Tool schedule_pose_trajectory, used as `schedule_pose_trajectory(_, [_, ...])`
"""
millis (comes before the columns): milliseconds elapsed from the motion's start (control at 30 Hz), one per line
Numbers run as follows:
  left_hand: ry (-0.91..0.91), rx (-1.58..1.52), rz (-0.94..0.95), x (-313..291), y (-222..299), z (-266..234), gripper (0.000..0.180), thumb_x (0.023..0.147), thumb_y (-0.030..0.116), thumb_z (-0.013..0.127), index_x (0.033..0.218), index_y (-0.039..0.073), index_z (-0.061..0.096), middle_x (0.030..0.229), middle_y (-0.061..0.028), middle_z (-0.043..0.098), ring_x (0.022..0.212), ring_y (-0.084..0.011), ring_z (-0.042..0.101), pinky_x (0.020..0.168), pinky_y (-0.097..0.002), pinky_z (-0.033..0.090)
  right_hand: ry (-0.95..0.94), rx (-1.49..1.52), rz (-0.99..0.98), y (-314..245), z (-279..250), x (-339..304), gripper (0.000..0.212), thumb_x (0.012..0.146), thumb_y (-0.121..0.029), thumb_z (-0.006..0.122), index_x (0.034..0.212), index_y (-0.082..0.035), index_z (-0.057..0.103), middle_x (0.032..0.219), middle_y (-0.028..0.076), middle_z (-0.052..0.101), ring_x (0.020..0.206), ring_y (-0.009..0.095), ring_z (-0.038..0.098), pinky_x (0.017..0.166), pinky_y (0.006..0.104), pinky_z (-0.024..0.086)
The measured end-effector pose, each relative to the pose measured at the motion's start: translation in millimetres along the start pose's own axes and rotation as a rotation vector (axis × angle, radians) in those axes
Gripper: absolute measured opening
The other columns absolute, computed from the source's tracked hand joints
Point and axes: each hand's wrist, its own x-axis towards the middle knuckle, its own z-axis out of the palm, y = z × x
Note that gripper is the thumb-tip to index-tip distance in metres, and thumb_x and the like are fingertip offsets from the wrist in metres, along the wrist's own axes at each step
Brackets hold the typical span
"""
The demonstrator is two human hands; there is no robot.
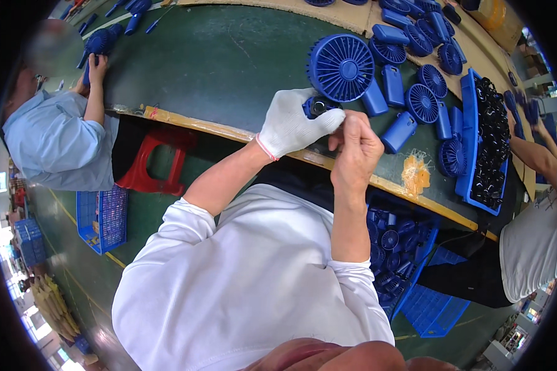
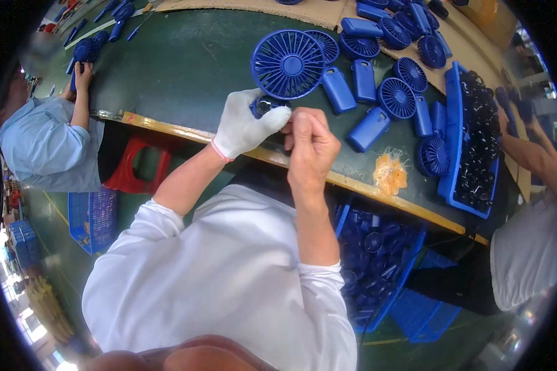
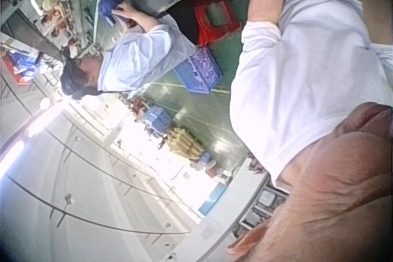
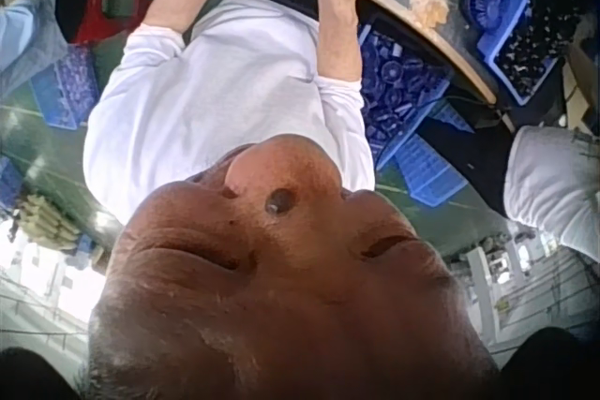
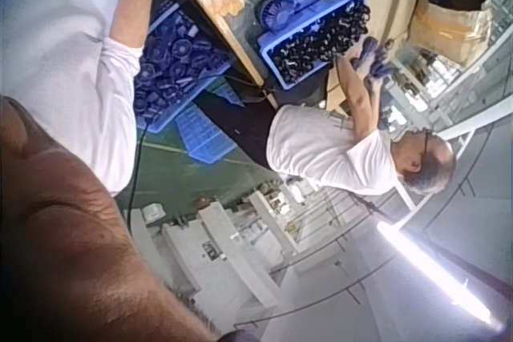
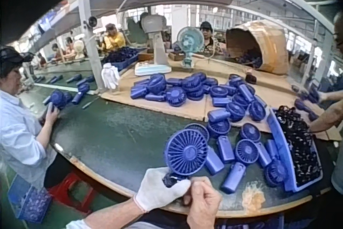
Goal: The person assembles portable fans by hand, picking up fan heads, handles, and hinge connectors, attaching the connectors, and joining the fan heads to the handles.
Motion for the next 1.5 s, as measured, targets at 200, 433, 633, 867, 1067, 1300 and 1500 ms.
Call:
schedule_pose_trajectory(200, [-0.054, -0.157, 0.007, -5.3, -1.2, 1.7, 0.030, 0.083, 0.026, 0.066, 0.085, -0.004, 0.065, 0.066, -0.0045, 0.062, 0.059, -0.0086, 0.057, 0.054, -0.0253, 0.045, 0.023, -0.096, -0.046, 3.4, -1.5, 0.0, 0.045, 0.099, -0.035, 0.048, 0.093, 0.007, 0.064, 0.089, 0.008, 0.058, 0.076, 0.011, 0.052, 0.059, 0.0244, 0.042])
schedule_pose_trajectory(433, [-0.494, -0.825, -0.504, -20.4, 14.5, 24.6, 0.057, 0.100, 0.050, 0.031, 0.088, 0.003, 0.062, 0.070, -0.0068, 0.062, 0.055, -0.0174, 0.060, 0.054, -0.0266, 0.049, 0.056, 0.264, 0.484, -19.4, -14.1, -8.3, 0.045, 0.095, -0.046, 0.049, 0.081, -0.004, 0.060, 0.059, 0.001, 0.055, 0.040, 0.010, 0.049, 0.033, 0.0225, 0.036])
schedule_pose_trajectory(633, [-0.575, -0.866, -0.341, -43.4, -23.9, 9.5, 0.050, 0.101, 0.046, 0.032, 0.123, 0.004, 0.048, 0.108, -0.0067, 0.058, 0.088, -0.0152, 0.062, 0.069, -0.0299, 0.054, -0.034, 0.048, 0.182, -44.8, -12.8, -29.7, 0.027, 0.075, -0.018, 0.069, 0.093, 0.000, 0.062, 0.071, 0.005, 0.063, 0.053, 0.014, 0.060, 0.048, 0.0285, 0.050])
schedule_pose_trajectory(867, [-0.672, -0.910, -0.389, -66.3, 16.4, 4.7, 0.064, 0.096, 0.057, 0.036, 0.136, 0.006, 0.040, 0.115, -0.0108, 0.058, 0.095, -0.0242, 0.062, 0.075, -0.0411, 0.054, -0.158, 0.134, -0.076, -49.3, -26.7, -56.1, 0.055, 0.064, -0.014, 0.082, 0.112, 0.000, 0.059, 0.091, 0.011, 0.068, 0.058, 0.018, 0.062, 0.049, 0.0255, 0.050])
schedule_pose_trajectory(1067, [-0.405, 0.164, 0.054, -76.1, 52.5, 38.3, 0.051, 0.073, 0.021, 0.072, 0.115, -0.001, 0.055, 0.100, -0.0126, 0.067, 0.089, -0.0228, 0.067, 0.079, -0.0323, 0.052, -0.359, 0.446, -0.008, -17.4, -56.4, -57.7, 0.098, 0.062, -0.067, 0.075, 0.128, 0.000, 0.048, 0.123, 0.012, 0.057, 0.108, 0.020, 0.058, 0.092, 0.0340, 0.048])
schedule_pose_trajectory(1300, [-0.279, 0.267, 0.475, -70.6, 38.6, 40.4, 0.054, 0.060, 0.035, 0.081, 0.103, 0.007, 0.063, 0.094, -0.0109, 0.064, 0.088, -0.0306, 0.064, 0.073, -0.0402, 0.053, -0.288, 0.500, -0.236, 10.0, -70.5, -64.3, 0.053, 0.079, -0.047, 0.070, 0.122, -0.020, 0.058, 0.115, 0.010, 0.058, 0.127, 0.041, 0.039, 0.108, 0.0529, 0.029])
schedule_pose_trajectory(1500, [-0.062, 0.332, 0.839, -39.5, 0.8, -58.5, 0.053, 0.057, 0.032, 0.081, 0.098, 0.004, 0.064, 0.095, -0.0125, 0.063, 0.088, -0.0343, 0.062, 0.078, -0.0435, 0.050, -0.080, 0.398, -0.046, -3.2, -119.8, -142.3, 0.025, 0.088, -0.036, 0.063, 0.097, -0.013, 0.057, 0.080, 0.007, 0.053, 0.088, 0.031, 0.054, 0.085, 0.0464, 0.044])
